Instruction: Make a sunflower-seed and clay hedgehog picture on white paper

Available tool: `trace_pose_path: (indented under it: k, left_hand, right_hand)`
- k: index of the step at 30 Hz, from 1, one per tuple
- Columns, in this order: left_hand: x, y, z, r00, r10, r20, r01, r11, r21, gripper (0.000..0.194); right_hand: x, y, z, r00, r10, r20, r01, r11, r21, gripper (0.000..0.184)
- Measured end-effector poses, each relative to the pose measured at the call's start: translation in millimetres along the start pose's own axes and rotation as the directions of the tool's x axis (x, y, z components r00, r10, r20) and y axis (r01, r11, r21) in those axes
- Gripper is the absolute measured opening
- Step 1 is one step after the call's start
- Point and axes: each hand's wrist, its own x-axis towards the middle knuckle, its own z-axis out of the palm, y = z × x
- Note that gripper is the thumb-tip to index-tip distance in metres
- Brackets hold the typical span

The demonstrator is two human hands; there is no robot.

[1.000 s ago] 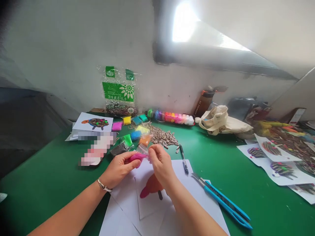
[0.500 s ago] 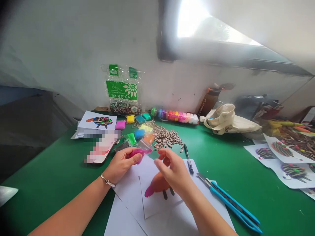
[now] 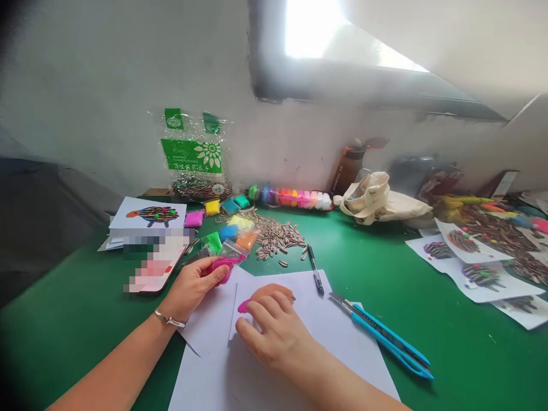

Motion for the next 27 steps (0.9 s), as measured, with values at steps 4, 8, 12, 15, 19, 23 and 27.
trace_pose_path:
  k: [4,8,12,15,19,23,27]
  left_hand:
    - [2.9,-4.0,-1.7,1.000,0.004,0.008,-0.005,1.000,0.016,0.035]
    - [3.5,-3.6,-1.8,1.000,0.004,0.002,-0.004,0.999,0.036,0.036]
    - [2.2,0.0,-0.4,1.000,0.004,-0.003,-0.004,0.998,0.069,0.037]
    - [0.7,3.9,1.2,1.000,0.003,0.000,-0.003,0.994,0.108,0.038]
    - [-0.7,8.5,1.6,1.000,-0.002,-0.016,0.005,0.982,0.191,0.042]
    - [0.8,8.0,-1.5,0.997,0.011,-0.078,0.015,0.946,0.325,0.044]
    - [3.4,4.5,-3.6,0.992,0.041,-0.118,0.014,0.903,0.428,0.043]
  right_hand:
    - [14.7,-2.3,12.4,1.000,-0.029,0.007,0.030,0.998,-0.056,0.012]
    - [14.7,-8.0,14.0,0.999,-0.047,0.027,0.048,0.998,-0.034,0.012]
    - [10.3,0.6,-0.7,0.999,0.050,-0.003,-0.049,0.989,0.143,0.021]
    - [12.3,28.4,-11.3,0.947,0.309,-0.085,-0.271,0.913,0.306,0.023]
    - [20.2,70.5,-7.7,0.794,0.602,-0.077,-0.564,0.779,0.273,0.015]
    - [22.9,84.5,10.6,0.779,0.626,-0.013,-0.623,0.777,0.088,0.018]
    - [15.6,85.0,21.4,0.789,0.615,-0.012,-0.615,0.788,-0.033,0.019]
